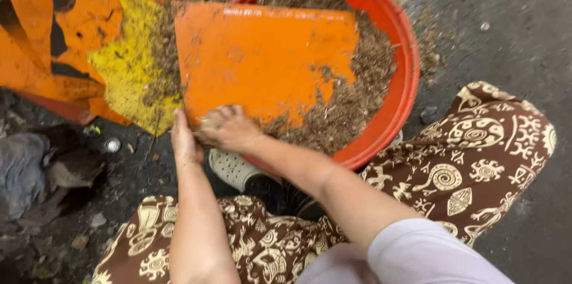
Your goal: The person scrubs orange rectangular plates with a handful of dry fibrous material, then rinses them in a red basin filled with water and debris. The person repeats this process for multiple plates, scrubbing both sides and rinsing them before setting them aside.
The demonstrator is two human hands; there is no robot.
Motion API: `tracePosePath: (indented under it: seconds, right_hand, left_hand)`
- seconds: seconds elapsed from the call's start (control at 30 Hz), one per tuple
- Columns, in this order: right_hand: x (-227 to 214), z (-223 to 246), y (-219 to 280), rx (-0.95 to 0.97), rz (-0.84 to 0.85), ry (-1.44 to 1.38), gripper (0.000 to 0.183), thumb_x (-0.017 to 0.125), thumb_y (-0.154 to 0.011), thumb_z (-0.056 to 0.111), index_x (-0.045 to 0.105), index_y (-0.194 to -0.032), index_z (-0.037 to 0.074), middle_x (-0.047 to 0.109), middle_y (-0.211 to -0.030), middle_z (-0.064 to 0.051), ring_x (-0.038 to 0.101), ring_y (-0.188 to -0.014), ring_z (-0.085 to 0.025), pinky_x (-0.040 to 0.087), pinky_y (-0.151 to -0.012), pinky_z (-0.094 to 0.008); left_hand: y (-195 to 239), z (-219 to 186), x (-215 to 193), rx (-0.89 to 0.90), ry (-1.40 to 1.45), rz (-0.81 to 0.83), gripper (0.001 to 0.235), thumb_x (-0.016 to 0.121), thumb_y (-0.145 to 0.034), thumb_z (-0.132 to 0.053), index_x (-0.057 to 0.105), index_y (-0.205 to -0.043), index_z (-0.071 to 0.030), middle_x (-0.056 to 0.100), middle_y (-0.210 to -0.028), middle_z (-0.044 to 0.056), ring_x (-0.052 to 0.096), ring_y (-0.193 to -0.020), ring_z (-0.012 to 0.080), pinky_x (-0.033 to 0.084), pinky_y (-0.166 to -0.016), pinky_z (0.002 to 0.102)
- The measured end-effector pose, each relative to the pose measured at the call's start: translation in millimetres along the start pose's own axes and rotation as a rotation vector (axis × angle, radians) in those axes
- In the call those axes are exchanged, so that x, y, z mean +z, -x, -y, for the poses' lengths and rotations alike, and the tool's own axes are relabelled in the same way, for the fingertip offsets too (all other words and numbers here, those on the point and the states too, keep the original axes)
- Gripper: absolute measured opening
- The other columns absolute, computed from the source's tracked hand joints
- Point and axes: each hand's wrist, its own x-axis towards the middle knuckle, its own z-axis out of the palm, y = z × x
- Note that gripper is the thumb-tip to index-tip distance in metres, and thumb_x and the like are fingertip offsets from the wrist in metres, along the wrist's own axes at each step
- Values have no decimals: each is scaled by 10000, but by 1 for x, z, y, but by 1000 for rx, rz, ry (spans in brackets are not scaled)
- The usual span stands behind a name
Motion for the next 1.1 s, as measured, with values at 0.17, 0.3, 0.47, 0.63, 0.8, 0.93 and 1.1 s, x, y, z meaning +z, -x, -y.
tracePosePath:
  seconds: [0.17,0.3,0.47,0.63,0.8,0.93,1.1]
  right_hand:
    - [32,-83,80,281,225,-48,329,369,-1139,410,539,-1292,174,507,-1340,-108,454,-1291,-265,351,-1109,-481]
    - [86,-143,151,477,-27,233,526,534,-918,335,513,-1435,242,513,-1382,-131,424,-1293,-337,350,-1022,-631]
    - [77,-182,201,854,-175,-98,721,641,-964,518,381,-1524,146,364,-1568,-127,341,-1436,-350,296,-1137,-665]
    - [-18,-146,201,819,-94,-151,1079,731,-824,653,171,-1582,127,74,-1636,-229,100,-1512,-409,108,-1178,-674]
    - [-75,-84,181,452,-169,-363,1244,807,-768,561,-27,-1603,167,-109,-1674,-189,-85,-1544,-349,-13,-1243,-586]
    - [-92,-53,162,482,-584,-463,972,654,-891,227,61,-1655,130,24,-1733,-195,5,-1591,-365,71,-1258,-571]
    - [-118,-76,164,498,-1179,-538,659,433,-1032,67,194,-1645,39,229,-1712,-223,255,-1565,-369,260,-1260,-493]
  left_hand:
    - [-3,-6,23,62,-378,-66,442,566,-1043,-288,537,-1408,-39,628,-1391,110,601,-1264,252,475,-1037,388]
    - [-4,1,13,138,-843,-206,469,609,-1012,-254,520,-1406,-16,608,-1383,190,601,-1248,328,479,-994,420]
    - [-10,-11,21,299,-1051,-253,439,745,-914,-308,675,-1214,5,714,-1157,259,683,-1102,394,504,-966,450]
    - [19,-68,48,332,-1121,-271,453,764,-855,-352,723,-1181,-41,731,-1143,212,694,-1070,387,505,-951,463]
    - [66,-146,125,468,-1109,-98,421,761,-851,-340,738,-1142,-37,765,-1079,193,744,-1000,326,558,-902,426]
    - [132,-190,216,575,-1158,5,412,761,-831,-347,737,-1140,-76,768,-1065,144,738,-956,260,562,-881,392]
    - [201,-190,316,766,-843,415,395,646,-947,-359,716,-1255,-122,774,-1128,109,752,-1031,220,580,-932,364]
